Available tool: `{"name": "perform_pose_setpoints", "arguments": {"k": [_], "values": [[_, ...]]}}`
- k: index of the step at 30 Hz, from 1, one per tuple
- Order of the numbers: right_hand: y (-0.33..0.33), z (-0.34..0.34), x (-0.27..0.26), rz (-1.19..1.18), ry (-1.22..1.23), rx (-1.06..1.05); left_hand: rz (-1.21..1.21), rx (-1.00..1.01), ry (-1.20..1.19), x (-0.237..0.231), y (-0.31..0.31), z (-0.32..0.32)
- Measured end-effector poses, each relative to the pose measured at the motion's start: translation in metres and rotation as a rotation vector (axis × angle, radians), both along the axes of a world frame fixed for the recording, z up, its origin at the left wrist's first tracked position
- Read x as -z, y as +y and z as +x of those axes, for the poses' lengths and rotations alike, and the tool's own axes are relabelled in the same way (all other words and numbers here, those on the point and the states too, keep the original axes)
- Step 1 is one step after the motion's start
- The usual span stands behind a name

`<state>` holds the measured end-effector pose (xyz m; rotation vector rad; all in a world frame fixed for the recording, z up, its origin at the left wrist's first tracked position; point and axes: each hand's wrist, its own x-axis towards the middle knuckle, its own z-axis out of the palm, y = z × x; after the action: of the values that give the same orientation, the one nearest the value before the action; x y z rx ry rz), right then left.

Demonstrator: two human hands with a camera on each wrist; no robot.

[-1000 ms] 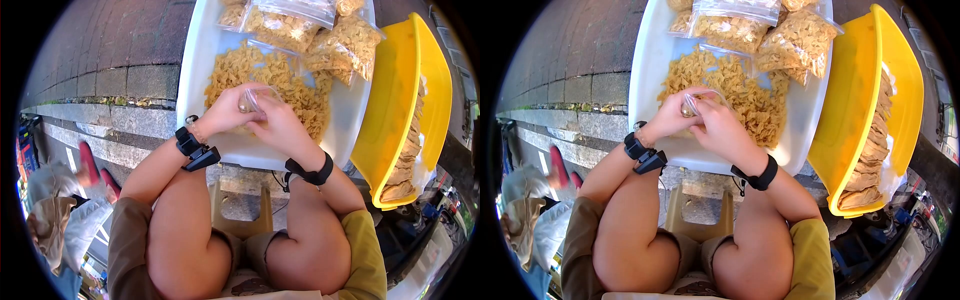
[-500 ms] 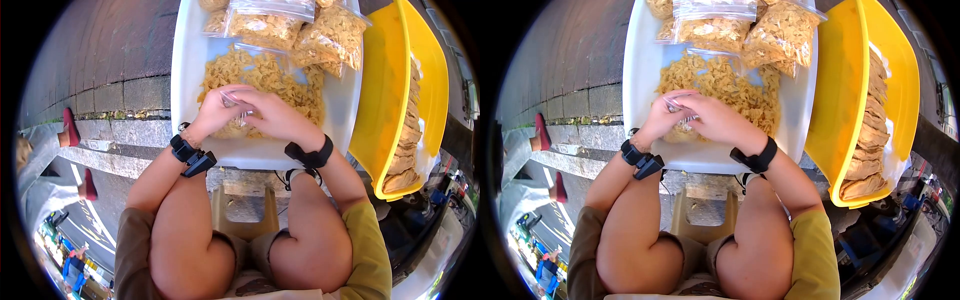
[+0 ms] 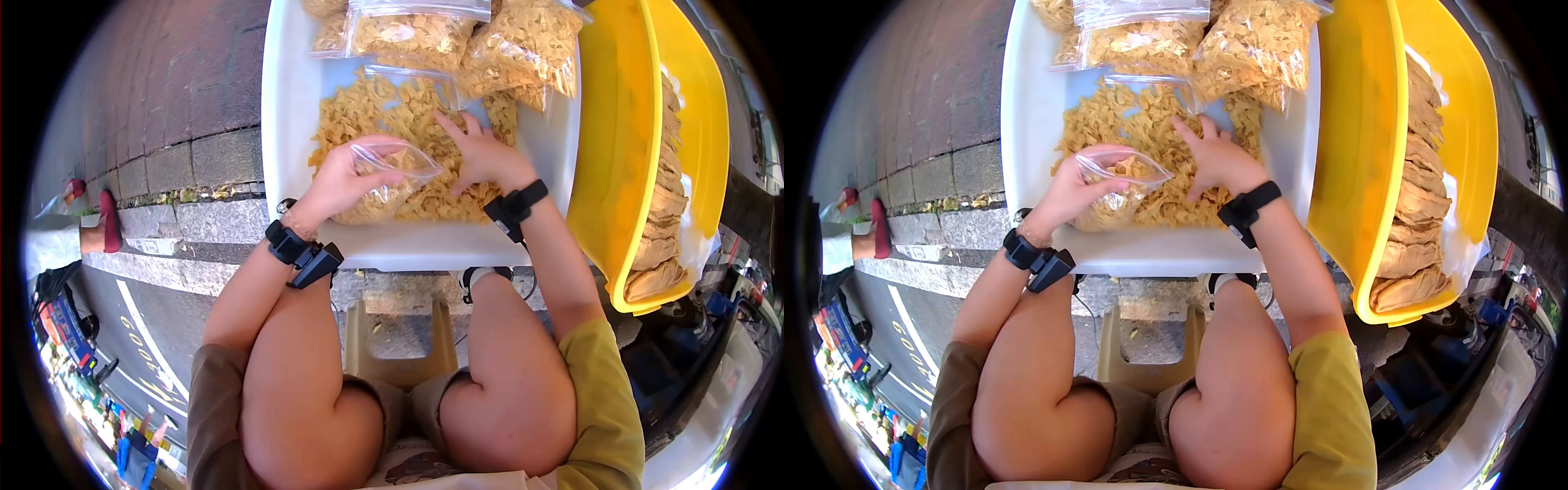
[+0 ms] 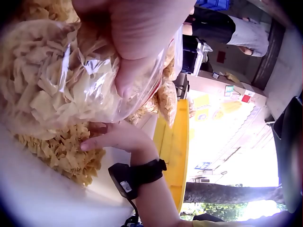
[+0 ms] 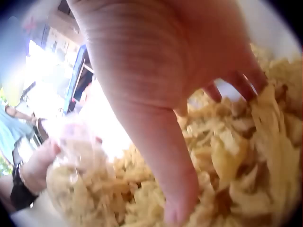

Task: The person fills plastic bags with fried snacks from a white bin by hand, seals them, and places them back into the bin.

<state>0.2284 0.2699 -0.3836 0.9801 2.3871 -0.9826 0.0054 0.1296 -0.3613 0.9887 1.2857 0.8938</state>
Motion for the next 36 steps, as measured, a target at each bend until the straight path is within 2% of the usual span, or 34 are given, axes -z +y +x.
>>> {"name": "perform_pose_setpoints", "arguments": {"k": [3, 5, 7, 8, 10, 14, 16, 19, 21, 23, 24, 26, 30, 32, 33, 35, 36], "values": [[-0.015, -0.016, -0.004, 0.087, -0.076, -0.023, -0.035, -0.008, -0.003, 0.000, 0.001, 0.001], [-0.021, -0.019, 0.004, 0.132, -0.043, -0.025, -0.020, -0.007, -0.004, 0.002, 0.001, 0.000], [-0.019, -0.021, 0.017, 0.114, 0.146, -0.076, -0.007, -0.010, -0.005, 0.003, 0.000, 0.001], [-0.021, -0.023, 0.027, 0.114, 0.145, -0.072, 0.000, -0.010, -0.010, 0.002, 0.000, 0.001], [-0.023, -0.027, 0.042, 0.083, 0.294, -0.074, 0.008, -0.006, -0.014, 0.002, 0.001, 0.000], [-0.019, -0.029, 0.049, -0.009, 0.302, -0.083, -0.002, -0.010, -0.015, 0.002, 0.000, 0.001], [-0.012, -0.026, 0.040, -0.177, 0.233, -0.022, -0.001, -0.014, -0.024, 0.002, 0.001, 0.001], [0.003, -0.013, 0.027, -0.055, 0.349, 0.015, 0.008, -0.012, 0.004, 0.002, -0.002, 0.001], [0.012, -0.010, -0.017, -0.108, 0.374, 0.061, 0.040, 0.001, 0.034, 0.000, -0.001, 0.002], [0.020, -0.004, -0.033, -0.036, 0.539, 0.028, 0.022, 0.006, 0.037, -0.001, 0.000, 0.002], [0.023, -0.006, -0.045, -0.037, 0.539, 0.028, 0.007, 0.013, 0.037, -0.001, 0.001, 0.002], [0.028, -0.009, -0.065, -0.178, 0.613, -0.037, 0.012, 0.007, 0.016, 0.000, 0.001, 0.003], [0.022, -0.023, -0.061, -0.339, 0.649, -0.163, 0.009, -0.024, 0.069, 0.007, -0.001, 0.003], [0.008, -0.032, -0.053, -0.245, 0.579, -0.045, -0.024, 0.006, 0.051, 0.004, 0.000, 0.002], [0.003, -0.037, -0.055, -0.245, 0.581, -0.041, -0.058, 0.033, 0.032, 0.002, 0.001, 0.001], [-0.004, -0.043, -0.060, -0.310, 0.550, 0.170, -0.024, 0.017, 0.043, -0.002, 0.001, 0.003], [-0.006, -0.044, -0.056, -0.311, 0.550, 0.173, 0.012, -0.003, 0.051, -0.003, 0.002, 0.004]]}}
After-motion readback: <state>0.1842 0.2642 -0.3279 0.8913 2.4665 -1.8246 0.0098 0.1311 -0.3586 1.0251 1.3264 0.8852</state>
